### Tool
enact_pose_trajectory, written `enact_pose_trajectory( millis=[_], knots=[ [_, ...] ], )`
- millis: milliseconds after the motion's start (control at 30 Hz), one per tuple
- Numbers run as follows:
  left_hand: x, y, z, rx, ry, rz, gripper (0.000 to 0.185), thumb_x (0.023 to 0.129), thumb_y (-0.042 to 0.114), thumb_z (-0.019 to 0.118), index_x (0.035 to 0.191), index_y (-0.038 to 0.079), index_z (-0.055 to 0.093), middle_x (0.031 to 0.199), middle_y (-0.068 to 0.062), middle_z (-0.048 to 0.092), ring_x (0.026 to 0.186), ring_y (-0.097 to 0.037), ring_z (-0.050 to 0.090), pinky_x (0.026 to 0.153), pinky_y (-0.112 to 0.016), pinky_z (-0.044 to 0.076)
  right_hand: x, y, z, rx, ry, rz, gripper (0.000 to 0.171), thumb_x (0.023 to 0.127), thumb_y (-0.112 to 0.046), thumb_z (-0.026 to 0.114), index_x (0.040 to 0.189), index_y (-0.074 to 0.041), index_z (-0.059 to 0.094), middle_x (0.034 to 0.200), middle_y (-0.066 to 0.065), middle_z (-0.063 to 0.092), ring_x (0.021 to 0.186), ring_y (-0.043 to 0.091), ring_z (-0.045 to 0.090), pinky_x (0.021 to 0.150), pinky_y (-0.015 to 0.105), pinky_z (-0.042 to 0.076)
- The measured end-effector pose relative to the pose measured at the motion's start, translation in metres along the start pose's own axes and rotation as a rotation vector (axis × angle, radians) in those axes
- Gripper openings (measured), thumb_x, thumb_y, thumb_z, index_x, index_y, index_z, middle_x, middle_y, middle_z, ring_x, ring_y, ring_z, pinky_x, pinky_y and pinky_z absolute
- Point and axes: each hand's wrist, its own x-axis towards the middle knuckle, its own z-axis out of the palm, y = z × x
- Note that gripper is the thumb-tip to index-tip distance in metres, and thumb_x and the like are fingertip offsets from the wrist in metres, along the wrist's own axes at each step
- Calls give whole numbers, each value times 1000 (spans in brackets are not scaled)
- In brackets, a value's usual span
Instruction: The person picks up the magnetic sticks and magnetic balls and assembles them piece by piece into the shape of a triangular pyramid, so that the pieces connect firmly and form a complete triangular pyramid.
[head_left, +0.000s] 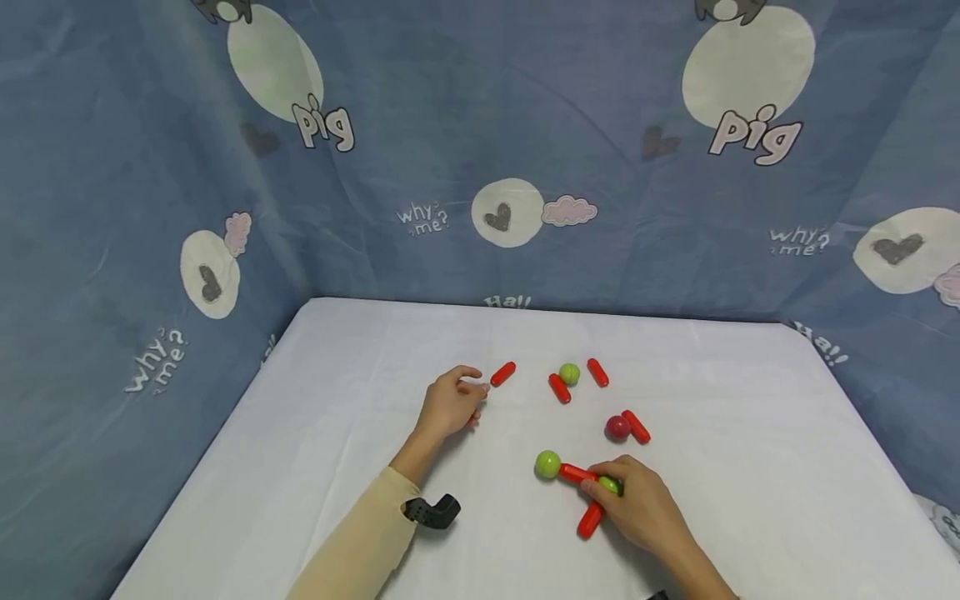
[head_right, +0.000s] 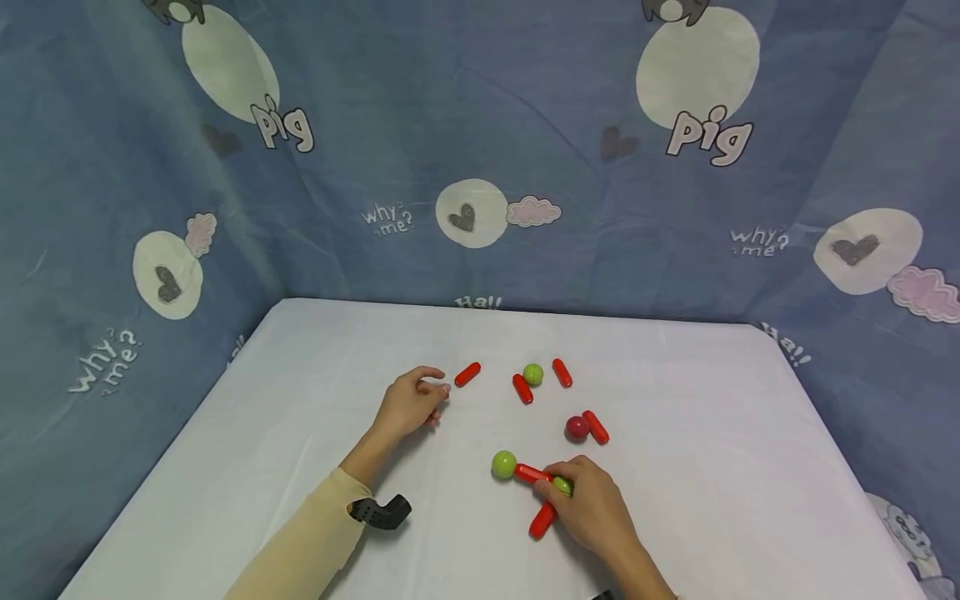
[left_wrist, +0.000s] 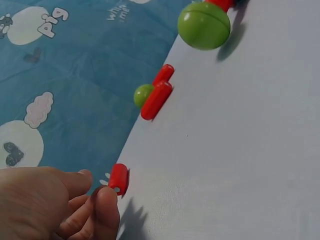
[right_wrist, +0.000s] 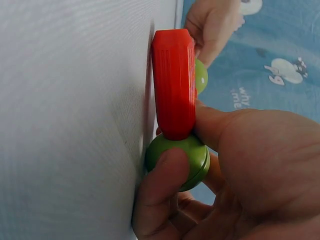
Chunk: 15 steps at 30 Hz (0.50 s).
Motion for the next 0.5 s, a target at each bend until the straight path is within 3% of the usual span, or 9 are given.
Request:
enact_pose_trajectory(
  millis=[500],
  knots=[
    [20,3,16,-6,-28,-59,31,94,17,73,119,-2,67,82,-8,70,48,-9,62,48,-22,51,0,1,-1,15,2,14,24,87,-29,81,107,-14,79,91,-2,64,78,14,51,65,25,39]
  ],
)
